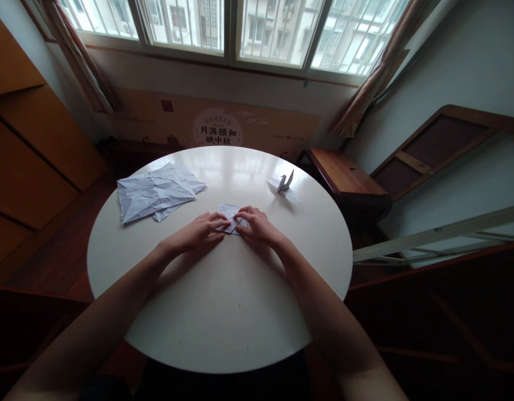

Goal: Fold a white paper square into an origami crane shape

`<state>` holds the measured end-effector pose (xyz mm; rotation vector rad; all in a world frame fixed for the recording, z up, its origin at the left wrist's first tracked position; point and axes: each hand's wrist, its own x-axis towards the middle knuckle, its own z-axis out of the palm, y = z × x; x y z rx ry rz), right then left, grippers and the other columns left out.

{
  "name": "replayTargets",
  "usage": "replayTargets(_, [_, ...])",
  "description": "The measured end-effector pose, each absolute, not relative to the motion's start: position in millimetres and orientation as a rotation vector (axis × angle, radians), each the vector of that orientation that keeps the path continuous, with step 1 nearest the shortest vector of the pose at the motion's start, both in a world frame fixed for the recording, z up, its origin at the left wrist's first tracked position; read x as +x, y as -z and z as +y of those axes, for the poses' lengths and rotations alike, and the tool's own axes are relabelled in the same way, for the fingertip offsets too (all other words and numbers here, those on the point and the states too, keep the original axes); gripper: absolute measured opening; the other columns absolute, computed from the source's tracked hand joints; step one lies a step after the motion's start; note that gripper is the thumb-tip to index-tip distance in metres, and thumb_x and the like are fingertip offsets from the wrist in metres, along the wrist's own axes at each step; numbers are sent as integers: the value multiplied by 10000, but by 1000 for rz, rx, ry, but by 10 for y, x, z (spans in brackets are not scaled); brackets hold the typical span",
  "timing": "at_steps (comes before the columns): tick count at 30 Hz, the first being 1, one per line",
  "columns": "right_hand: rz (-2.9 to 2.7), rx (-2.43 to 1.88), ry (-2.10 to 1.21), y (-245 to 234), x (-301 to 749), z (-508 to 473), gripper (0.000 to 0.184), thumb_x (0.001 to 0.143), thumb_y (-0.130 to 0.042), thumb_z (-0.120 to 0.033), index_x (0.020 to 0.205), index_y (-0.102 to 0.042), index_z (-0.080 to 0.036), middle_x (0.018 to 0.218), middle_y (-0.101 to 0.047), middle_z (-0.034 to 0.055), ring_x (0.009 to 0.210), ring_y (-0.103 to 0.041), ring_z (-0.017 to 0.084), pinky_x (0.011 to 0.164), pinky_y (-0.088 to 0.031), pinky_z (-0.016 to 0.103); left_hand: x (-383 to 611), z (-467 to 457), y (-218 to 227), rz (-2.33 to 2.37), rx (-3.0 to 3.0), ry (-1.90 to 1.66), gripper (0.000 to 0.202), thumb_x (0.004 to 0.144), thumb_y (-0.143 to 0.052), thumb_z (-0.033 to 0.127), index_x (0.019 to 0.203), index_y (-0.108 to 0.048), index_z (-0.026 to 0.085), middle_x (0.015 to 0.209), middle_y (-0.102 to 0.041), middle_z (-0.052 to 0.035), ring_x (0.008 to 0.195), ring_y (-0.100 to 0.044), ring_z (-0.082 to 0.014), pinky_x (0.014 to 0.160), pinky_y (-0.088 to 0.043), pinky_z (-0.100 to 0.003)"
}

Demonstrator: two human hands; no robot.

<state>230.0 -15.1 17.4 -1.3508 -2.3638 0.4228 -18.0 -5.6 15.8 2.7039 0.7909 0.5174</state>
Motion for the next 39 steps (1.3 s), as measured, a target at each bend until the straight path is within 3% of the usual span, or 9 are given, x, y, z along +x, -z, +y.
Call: replayTargets(39, [-2369,-1364,-460,-221,2294,-174,262,927,-621,-303,1170,-687,-232,1290,-589,109,1231,-519,280,1073,-369,475,-178,-60,-176,776,2688,-515,376,987,-569,285,1360,-591,247,1312,-570,-110,1181,-563,-270,1041,-437,-406])
